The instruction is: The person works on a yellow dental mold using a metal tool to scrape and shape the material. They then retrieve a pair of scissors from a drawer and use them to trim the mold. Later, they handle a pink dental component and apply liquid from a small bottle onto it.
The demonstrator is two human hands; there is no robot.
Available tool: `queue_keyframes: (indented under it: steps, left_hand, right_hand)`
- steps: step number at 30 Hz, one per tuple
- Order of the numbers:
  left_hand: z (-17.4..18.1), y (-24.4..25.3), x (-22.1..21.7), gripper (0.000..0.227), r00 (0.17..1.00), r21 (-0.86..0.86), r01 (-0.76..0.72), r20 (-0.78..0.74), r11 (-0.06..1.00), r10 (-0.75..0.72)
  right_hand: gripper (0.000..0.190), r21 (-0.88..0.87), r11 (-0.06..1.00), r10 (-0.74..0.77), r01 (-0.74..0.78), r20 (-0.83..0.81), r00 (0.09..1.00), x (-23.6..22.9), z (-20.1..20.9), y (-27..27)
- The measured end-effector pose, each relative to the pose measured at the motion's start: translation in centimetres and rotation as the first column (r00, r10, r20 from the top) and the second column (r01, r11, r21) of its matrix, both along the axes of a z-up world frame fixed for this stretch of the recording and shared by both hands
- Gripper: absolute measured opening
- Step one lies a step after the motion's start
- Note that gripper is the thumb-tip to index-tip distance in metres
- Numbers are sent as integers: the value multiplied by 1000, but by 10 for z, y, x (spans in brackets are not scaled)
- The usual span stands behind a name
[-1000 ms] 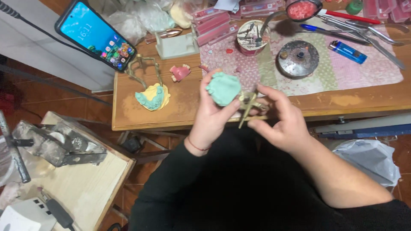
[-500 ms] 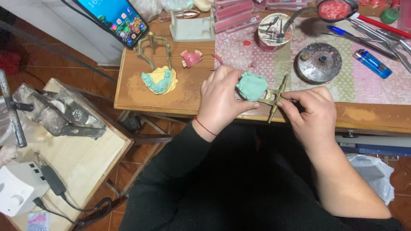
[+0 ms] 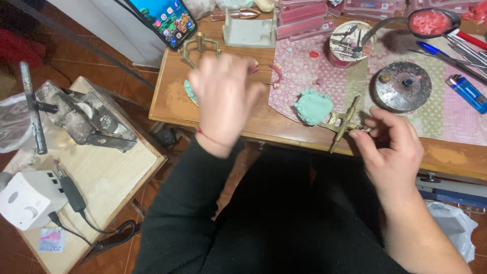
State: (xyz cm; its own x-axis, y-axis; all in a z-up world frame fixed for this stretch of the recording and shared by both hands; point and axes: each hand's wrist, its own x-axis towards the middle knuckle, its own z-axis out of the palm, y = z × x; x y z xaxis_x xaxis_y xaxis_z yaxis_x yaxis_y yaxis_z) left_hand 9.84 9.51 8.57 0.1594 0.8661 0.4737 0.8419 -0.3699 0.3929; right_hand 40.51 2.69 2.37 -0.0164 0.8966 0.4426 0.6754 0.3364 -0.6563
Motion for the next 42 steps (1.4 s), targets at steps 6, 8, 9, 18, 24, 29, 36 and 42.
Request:
queue_keyframes:
  steps: [6, 8, 9, 18, 24, 29, 36, 42]
  left_hand:
    - [-22, 41, -15, 22, 927, 205, -24, -361, 979, 99]
    - [-27, 48, -12, 23, 893, 226, -14, -435, 974, 114]
    - [-27, 51, -10, 23, 879, 202, -30, -460, 979, 122]
    - [-24, 53, -15, 21, 861, 78, -34, -504, 996, 69]
    - [-25, 54, -20, 20, 867, 95, 18, -498, 995, 32]
    - [-2, 43, -18, 13, 915, 94, 99, -401, 991, -54]
    - [21, 15, 15, 14, 980, 55, 176, 88, 983, -180]
    - [12, 4, 49, 12, 855, 110, 350, 368, 930, -365]
  right_hand:
    - [36, 10, 999, -47, 47, -37, 998, 0, 0, -2]
    - [36, 9, 998, -70, 70, -26, 997, 1, 0, -3]
    - [36, 10, 998, -61, 62, -30, 998, 2, 0, -3]
    - [34, 41, 999, -18, 18, -8, 1000, 3, 3, 0]
    - [32, 45, 999, -14, 15, -14, 1000, 3, 2, -1]
    - [31, 48, 999, -15, 16, -30, 999, 4, 1, -2]
    - [31, 31, 999, -29, 31, -69, 997, 1, 6, -2]
    - [25, 89, 993, -74, 83, -107, 992, 2, 6, -9]
